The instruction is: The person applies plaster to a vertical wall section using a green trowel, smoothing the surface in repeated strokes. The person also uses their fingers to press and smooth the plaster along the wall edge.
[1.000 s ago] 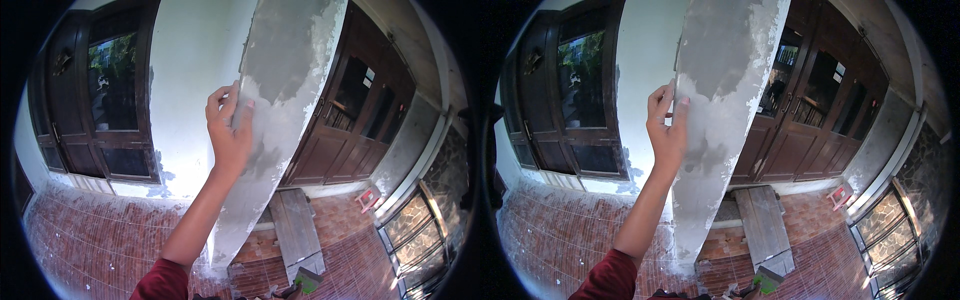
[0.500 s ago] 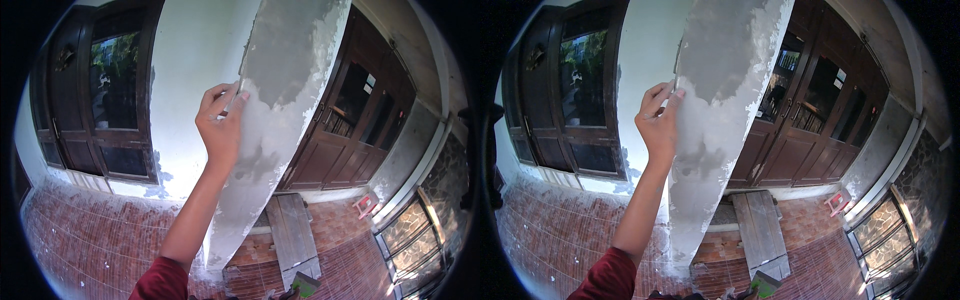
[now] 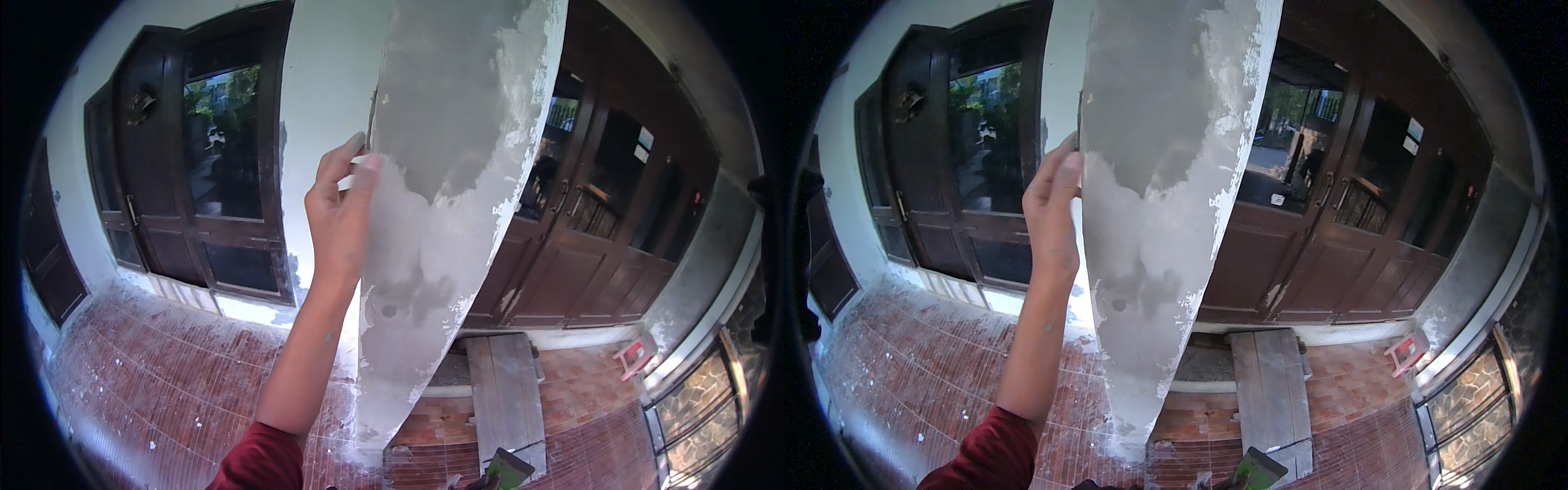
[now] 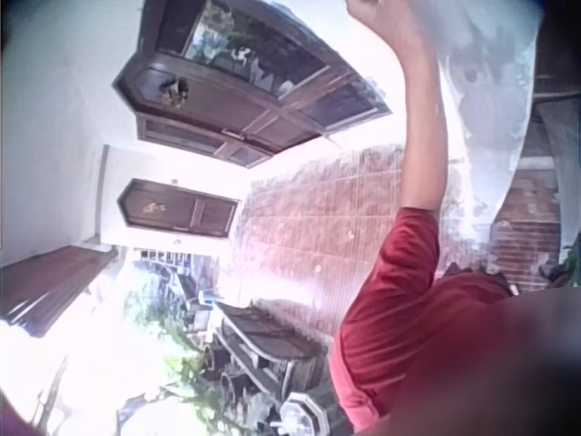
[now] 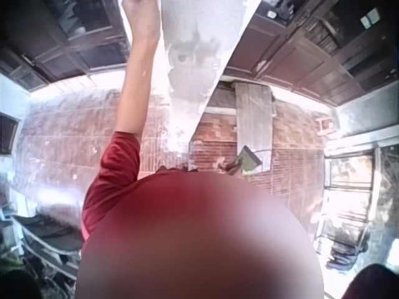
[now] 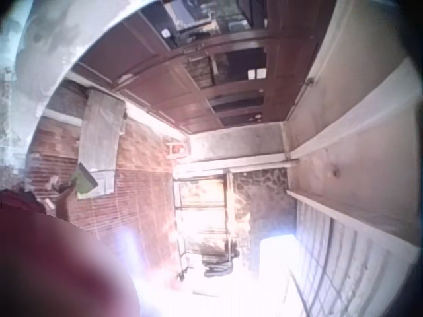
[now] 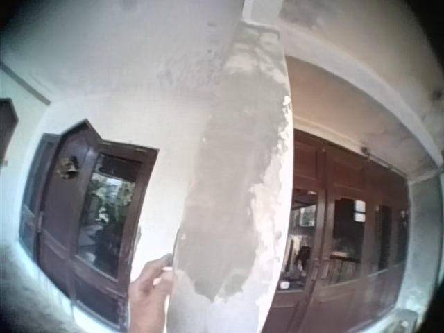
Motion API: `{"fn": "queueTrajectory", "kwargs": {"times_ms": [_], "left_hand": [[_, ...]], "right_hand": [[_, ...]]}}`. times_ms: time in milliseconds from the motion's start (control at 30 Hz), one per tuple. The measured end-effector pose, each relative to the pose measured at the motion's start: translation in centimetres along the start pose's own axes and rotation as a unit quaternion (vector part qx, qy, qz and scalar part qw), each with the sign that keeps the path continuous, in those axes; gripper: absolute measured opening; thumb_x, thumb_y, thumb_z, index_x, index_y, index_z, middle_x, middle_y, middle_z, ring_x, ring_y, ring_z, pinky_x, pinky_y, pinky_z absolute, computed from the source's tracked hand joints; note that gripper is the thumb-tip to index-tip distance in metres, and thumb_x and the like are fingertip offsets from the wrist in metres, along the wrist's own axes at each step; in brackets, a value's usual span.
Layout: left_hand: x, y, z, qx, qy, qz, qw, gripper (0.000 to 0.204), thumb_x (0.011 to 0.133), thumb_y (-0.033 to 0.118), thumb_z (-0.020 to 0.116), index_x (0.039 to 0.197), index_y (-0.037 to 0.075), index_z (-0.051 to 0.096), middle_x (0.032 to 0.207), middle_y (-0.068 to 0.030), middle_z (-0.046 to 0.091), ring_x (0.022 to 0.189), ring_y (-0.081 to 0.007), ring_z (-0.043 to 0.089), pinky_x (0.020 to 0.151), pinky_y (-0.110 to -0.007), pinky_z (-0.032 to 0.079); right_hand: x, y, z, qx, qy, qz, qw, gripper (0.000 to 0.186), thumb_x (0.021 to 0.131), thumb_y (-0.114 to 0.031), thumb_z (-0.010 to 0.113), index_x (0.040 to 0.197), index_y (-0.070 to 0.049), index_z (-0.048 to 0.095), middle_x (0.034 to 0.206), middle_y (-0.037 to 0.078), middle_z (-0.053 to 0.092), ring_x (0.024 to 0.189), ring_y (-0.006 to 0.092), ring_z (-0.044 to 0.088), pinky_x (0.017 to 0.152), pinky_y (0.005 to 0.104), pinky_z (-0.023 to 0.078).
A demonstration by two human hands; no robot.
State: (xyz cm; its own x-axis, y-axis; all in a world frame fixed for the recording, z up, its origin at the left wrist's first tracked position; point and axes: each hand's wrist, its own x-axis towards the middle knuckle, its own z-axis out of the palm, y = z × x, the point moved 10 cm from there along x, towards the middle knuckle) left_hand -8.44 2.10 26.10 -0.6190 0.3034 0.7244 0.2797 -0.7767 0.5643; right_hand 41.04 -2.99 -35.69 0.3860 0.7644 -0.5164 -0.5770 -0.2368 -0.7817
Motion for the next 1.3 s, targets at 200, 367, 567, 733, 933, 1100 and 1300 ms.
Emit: {"fn": "queueTrajectory", "kwargs": {"times_ms": [200, 367, 567, 733, 933, 1100, 1300], "left_hand": [[-0.8, 0.0, 0.4, 0.011, 0.030, -0.006, 0.999, 0.035, 0.088, 0.017, 0.074, 0.120, 0.004, 0.069, 0.118, -0.0063, 0.061, 0.095, -0.0116, 0.059, 0.079, -0.028, 0.050], [-0.2, 0.9, -0.3, -0.030, 0.078, 0.003, 0.997, 0.033, 0.089, 0.021, 0.074, 0.114, -0.001, 0.071, 0.103, -0.0066, 0.069, 0.086, -0.0115, 0.063, 0.072, -0.027, 0.050], [0.5, 0.8, -0.3, -0.044, 0.044, -0.036, 0.997, 0.027, 0.091, 0.022, 0.071, 0.107, 0.000, 0.072, 0.097, -0.0039, 0.068, 0.089, -0.0124, 0.061, 0.077, -0.029, 0.047], [0.7, 1.0, -0.9, -0.065, 0.069, -0.046, 0.994, 0.032, 0.087, 0.024, 0.075, 0.105, -0.003, 0.072, 0.096, -0.0075, 0.070, 0.090, -0.0153, 0.064, 0.072, -0.028, 0.049], [1.1, 2.3, -1.6, -0.078, 0.072, -0.029, 0.994, 0.030, 0.086, 0.023, 0.074, 0.102, -0.003, 0.073, 0.095, -0.0091, 0.070, 0.091, -0.0171, 0.065, 0.071, -0.028, 0.049], [0.8, 3.4, -2.3, -0.081, 0.082, -0.009, 0.993, 0.030, 0.086, 0.024, 0.074, 0.103, -0.001, 0.073, 0.097, -0.0093, 0.070, 0.089, -0.0175, 0.065, 0.072, -0.028, 0.049], [-0.6, 4.8, -2.0, -0.042, 0.017, 0.002, 0.999, 0.022, 0.085, 0.021, 0.077, 0.090, 0.000, 0.075, 0.088, -0.0064, 0.070, 0.079, -0.0133, 0.062, 0.069, -0.027, 0.046]], "right_hand": [[4.0, 0.7, 2.6, -0.019, -0.025, 0.004, 0.999, 0.054, 0.095, -0.051, 0.057, 0.056, -0.019, 0.036, 0.047, -0.002, 0.031, 0.039, 0.0149, 0.030, 0.041, 0.0530, 0.052], [5.7, 1.6, 3.3, -0.016, -0.026, 0.009, 0.999, 0.054, 0.095, -0.051, 0.057, 0.057, -0.019, 0.036, 0.047, -0.002, 0.031, 0.039, 0.0151, 0.030, 0.041, 0.0526, 0.052], [6.0, 1.4, 3.2, -0.016, -0.021, 0.000, 1.000, 0.054, 0.095, -0.051, 0.057, 0.057, -0.019, 0.036, 0.047, -0.002, 0.032, 0.039, 0.0153, 0.031, 0.041, 0.0520, 0.052], [6.4, 1.7, 1.8, -0.010, -0.004, -0.012, 1.000, 0.053, 0.095, -0.050, 0.057, 0.057, -0.019, 0.037, 0.046, -0.001, 0.032, 0.039, 0.0155, 0.031, 0.041, 0.0516, 0.052], [9.7, 3.5, -1.9, -0.007, 0.034, -0.041, 0.999, 0.052, 0.095, -0.048, 0.057, 0.058, -0.018, 0.038, 0.046, -0.001, 0.034, 0.038, 0.0160, 0.032, 0.040, 0.0503, 0.052], [9.3, 2.5, -3.5, 0.047, 0.034, -0.039, 0.998, 0.050, 0.095, -0.049, 0.057, 0.060, -0.017, 0.040, 0.046, 0.001, 0.036, 0.036, 0.0158, 0.032, 0.040, 0.0513, 0.051], [5.8, -0.7, -3.5, 0.052, 0.023, -0.029, 0.998, 0.054, 0.096, -0.054, 0.054, 0.061, -0.016, 0.041, 0.044, 0.001, 0.034, 0.036, 0.0164, 0.034, 0.039, 0.0521, 0.048]]}}
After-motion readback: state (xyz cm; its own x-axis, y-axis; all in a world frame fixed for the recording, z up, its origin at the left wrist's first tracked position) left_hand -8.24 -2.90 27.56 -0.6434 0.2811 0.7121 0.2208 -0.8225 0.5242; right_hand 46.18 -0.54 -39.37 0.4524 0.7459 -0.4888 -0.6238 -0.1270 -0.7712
